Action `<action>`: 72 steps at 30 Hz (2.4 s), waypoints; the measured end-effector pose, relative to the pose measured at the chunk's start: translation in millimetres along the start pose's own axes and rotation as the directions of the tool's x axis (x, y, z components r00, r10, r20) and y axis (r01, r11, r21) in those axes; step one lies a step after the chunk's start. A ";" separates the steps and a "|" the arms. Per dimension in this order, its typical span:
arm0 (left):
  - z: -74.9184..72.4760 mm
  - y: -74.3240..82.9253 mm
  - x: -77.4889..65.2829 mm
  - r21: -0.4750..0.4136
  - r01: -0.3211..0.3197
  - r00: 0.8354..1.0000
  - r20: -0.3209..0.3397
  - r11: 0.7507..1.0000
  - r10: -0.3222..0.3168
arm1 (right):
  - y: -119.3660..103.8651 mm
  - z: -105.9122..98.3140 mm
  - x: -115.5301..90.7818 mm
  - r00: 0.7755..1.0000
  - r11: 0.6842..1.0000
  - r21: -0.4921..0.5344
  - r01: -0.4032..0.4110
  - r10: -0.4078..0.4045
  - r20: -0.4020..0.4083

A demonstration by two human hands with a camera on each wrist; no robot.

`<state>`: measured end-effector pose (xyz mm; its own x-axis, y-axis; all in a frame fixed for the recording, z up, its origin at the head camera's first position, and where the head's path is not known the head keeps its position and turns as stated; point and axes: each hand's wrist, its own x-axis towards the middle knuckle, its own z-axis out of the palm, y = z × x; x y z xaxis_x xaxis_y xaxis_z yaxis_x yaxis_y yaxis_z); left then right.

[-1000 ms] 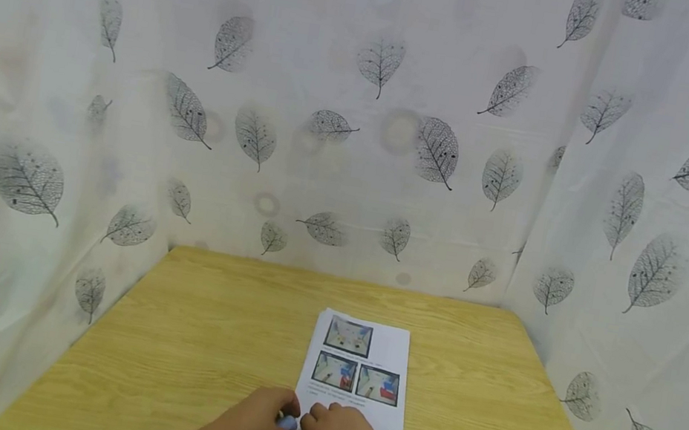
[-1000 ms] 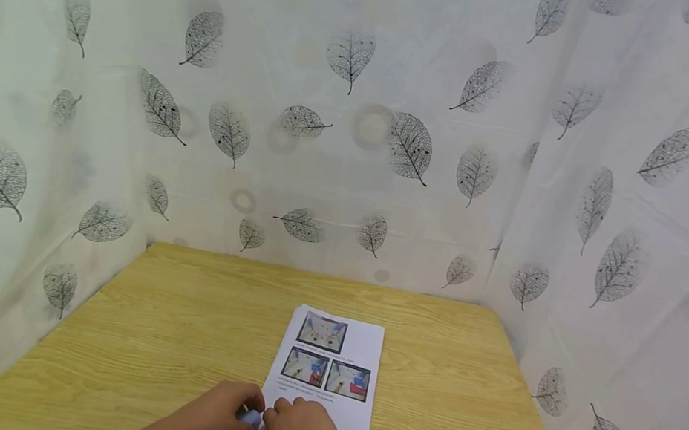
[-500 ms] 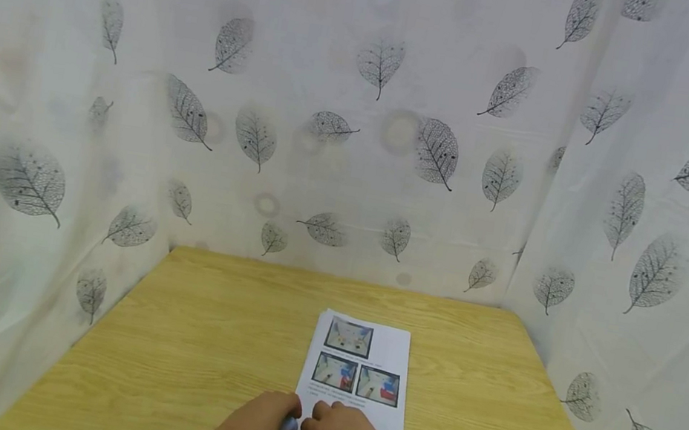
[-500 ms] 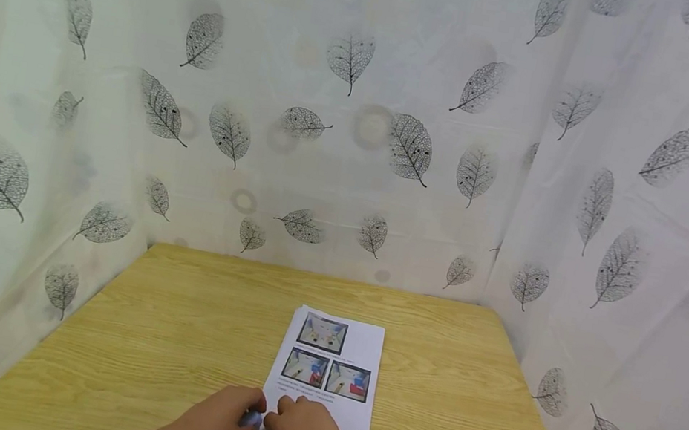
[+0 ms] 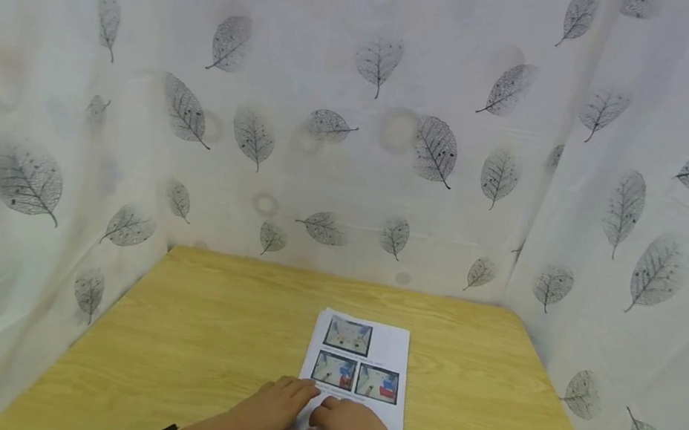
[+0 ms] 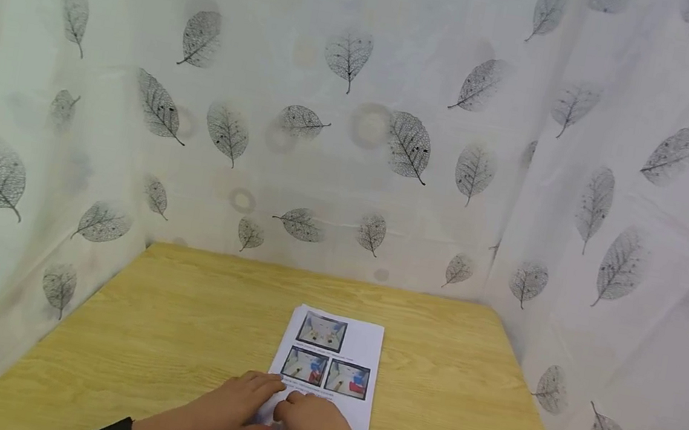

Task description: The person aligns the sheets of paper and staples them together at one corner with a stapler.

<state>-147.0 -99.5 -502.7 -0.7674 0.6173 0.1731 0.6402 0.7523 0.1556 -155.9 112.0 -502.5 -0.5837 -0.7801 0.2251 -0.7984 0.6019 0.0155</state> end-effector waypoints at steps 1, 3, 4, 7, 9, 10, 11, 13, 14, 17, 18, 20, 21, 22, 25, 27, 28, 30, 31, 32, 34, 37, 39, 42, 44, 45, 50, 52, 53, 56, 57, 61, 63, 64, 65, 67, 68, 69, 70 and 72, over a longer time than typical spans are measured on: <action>2.0 -1.2 1.0 0.033 -0.029 1.000 -0.004 0.999 0.030 | 1.9 -0.9 -0.5 1.000 1.000 0.024 -0.015 0.015 0.016; 6.1 -4.2 3.3 0.083 -0.084 0.996 -0.022 0.993 0.086 | 4.4 -3.3 -1.4 0.999 0.998 0.060 -0.032 0.030 0.034; 9.0 -5.8 4.7 0.099 -0.107 0.993 -0.031 0.989 0.111 | 5.2 -4.0 -1.8 0.999 0.996 0.075 -0.037 0.034 0.040; 16.4 -9.6 10.1 0.113 -0.151 0.986 -0.048 0.982 0.157 | 6.8 -5.3 -3.0 0.999 0.995 0.096 -0.022 0.018 0.038; 20.5 -11.2 14.3 0.108 -0.164 0.985 -0.044 0.981 0.169 | 7.8 -5.6 -3.5 0.999 0.994 0.108 -0.008 0.003 0.038; 22.5 -11.6 16.4 0.106 -0.170 0.984 -0.039 0.980 0.175 | 8.2 -5.8 -3.7 0.999 0.993 0.114 0.000 -0.004 0.039; 24.2 -11.8 18.2 0.104 -0.175 0.983 -0.030 0.979 0.179 | 8.7 -6.0 -4.2 0.999 0.993 0.120 0.008 -0.013 0.040; 27.4 -11.7 21.3 0.089 -0.179 0.984 -0.008 0.980 0.180 | 9.8 -6.3 -5.3 0.999 0.991 0.136 0.019 -0.025 0.044; 28.8 -11.3 22.4 0.081 -0.179 0.984 0.000 0.981 0.179 | 10.4 -6.6 -6.0 0.999 0.989 0.145 0.022 -0.029 0.045; 32.6 -9.5 24.9 0.053 -0.173 0.985 0.021 0.983 0.172 | 12.8 -9.5 -9.9 0.998 0.981 0.196 0.003 -0.014 0.055; 33.9 -8.8 25.6 0.053 -0.169 0.985 0.029 0.984 0.167 | 14.0 -11.4 -11.6 0.998 0.975 0.222 -0.016 0.003 0.060; 37.4 -7.5 27.1 0.061 -0.165 0.986 0.037 0.984 0.163 | 17.9 -15.6 -15.3 0.997 0.964 0.258 -0.065 0.051 0.060; 39.3 -6.8 28.0 0.067 -0.167 0.986 0.039 0.984 0.164 | 20.5 -17.9 -17.3 0.995 0.960 0.262 -0.096 0.085 0.053; 41.1 -6.1 29.0 0.077 -0.168 0.985 0.042 0.983 0.165 | 23.8 -20.3 -19.0 0.992 0.957 0.259 -0.129 0.121 0.045; 48.2 -5.0 31.9 0.100 -0.175 0.984 0.042 0.980 0.171 | 36.7 -27.5 -22.9 0.972 0.952 0.199 -0.232 0.235 0.004; 51.9 -4.2 33.7 0.093 -0.175 0.984 0.053 0.980 0.171 | 46.9 -31.0 -24.7 0.951 0.944 0.129 -0.303 0.308 -0.024; 53.7 -4.1 34.7 0.087 -0.173 0.984 0.063 0.981 0.168 | 52.3 -32.2 -25.3 0.940 0.937 0.098 -0.335 0.339 -0.028; 55.5 -3.3 36.5 0.060 -0.165 0.983 0.089 0.984 0.159 | 63.0 -33.2 -26.3 0.924 0.925 0.040 -0.378 0.379 -0.039; 55.8 -2.7 37.4 0.047 -0.160 0.983 0.099 0.986 0.155 | 68.1 -32.9 -27.0 0.915 0.915 0.023 -0.402 0.402 -0.025; 55.7 -2.1 38.0 0.033 -0.154 0.983 0.112 0.988 0.149 | 73.0 -31.5 -27.7 0.908 0.908 0.012 -0.419 0.420 -0.008; 55.5 -1.1 38.9 0.022 -0.144 0.982 0.127 0.989 0.140 | 81.6 -28.4 -28.4 0.891 0.892 0.004 -0.451 0.451 0.049; 53.8 -0.2 39.1 0.014 -0.130 0.982 0.144 0.991 0.126 | 90.1 -23.0 -28.6 0.858 0.868 0.012 -0.497 0.489 0.156; 52.8 0.6 39.5 0.007 -0.124 0.980 0.156 0.992 0.122 | 93.7 -19.4 -28.6 0.841 0.859 0.018 -0.512 0.497 0.213; 52.3 1.1 40.3 0.000 -0.126 0.978 0.170 0.992 0.124 | 97.6 -15.2 -28.9 0.829 0.853 0.034 -0.520 0.495 0.261; 52.2 1.3 40.7 -0.001 -0.128 0.976 0.177 0.992 0.126 | 100.0 -12.8 -29.3 0.827 0.853 0.042 -0.520 0.491 0.273; 52.2 1.2 40.7 0.001 -0.127 0.975 0.181 0.992 0.125 | 101.1 -11.9 -29.5 0.827 0.852 0.049 -0.521 0.490 0.274; 47.6 1.9 40.0 -0.007 -0.109 0.972 0.207 0.994 0.108 | 104.8 -10.0 -29.0 0.820 0.832 0.112 -0.543 0.496 0.284; 45.5 2.4 40.2 -0.007 -0.104 0.971 0.215 0.995 0.103 | 105.1 -10.8 -28.3 0.816 0.823 0.133 -0.552 0.501 0.287; 44.8 2.6 40.4 -0.005 -0.104 0.971 0.216 0.995 0.102 | 105.2 -11.1 -28.2 0.815 0.821 0.136 -0.555 0.503 0.288; 44.7 3.2 42.2 -0.004 -0.102 0.969 0.225 0.995 0.100 | 104.7 -13.3 -28.0 0.809 0.816 0.127 -0.563 0.513 0.286; 45.2 3.2 43.1 -0.004 -0.101 0.969 0.227 0.995 0.100 | 104.2 -14.6 -27.8 0.808 0.817 0.122 -0.563 0.515 0.285; 49.1 2.7 46.1 -0.010 -0.100 0.968 0.230 0.995 0.099 | 102.9 -19.8 -26.5 0.807 0.823 0.092 -0.561 0.518 0.285; 49.9 2.7 47.3 -0.015 -0.103 0.968 0.229 0.995 0.103 | 103.2 -21.1 -26.0 0.803 0.822 0.080 -0.564 0.523 0.287; 49.8 2.9 47.6 -0.021 -0.104 0.967 0.231 0.994 0.106 | 103.8 -20.8 -25.9 0.800 0.821 0.074 -0.566 0.526 0.290; 49.5 3.2 47.9 -0.026 -0.102 0.966 0.235 0.994 0.106 | 104.4 -20.1 -25.9 0.797 0.820 0.068 -0.569 0.529 0.291; 49.1 3.6 48.6 -0.044 -0.093 0.963 0.249 0.995 0.101 | 105.1 -19.1 -25.9 0.792 0.816 0.065 -0.574 0.533 0.296; 49.0 3.6 48.8 -0.055 -0.088 0.961 0.258 0.995 0.099 | 105.0 -18.9 -25.8 0.791 0.816 0.062 -0.574 0.534 0.297; 49.2 3.4 49.1 -0.064 -0.081 0.959 0.266 0.995 0.095 | 104.8 -18.6 -25.6 0.793 0.817 0.062 -0.573 0.533 0.296; 49.8 3.1 49.1 -0.070 -0.074 0.958 0.271 0.995 0.090 | 104.4 -18.5 -25.2 0.794 0.819 0.063 -0.571 0.531 0.295; 51.5 1.7 48.6 -0.078 -0.065 0.958 0.274 0.995 0.084 | 103.2 -18.3 -24.1 0.802 0.825 0.069 -0.561 0.520 0.294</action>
<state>-185.0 -56.4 -544.1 -0.6909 0.7177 -0.0872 0.6893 0.6903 0.2198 -221.5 196.1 -488.5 -0.9268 -0.3627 -0.0979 -0.3418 0.9222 -0.1807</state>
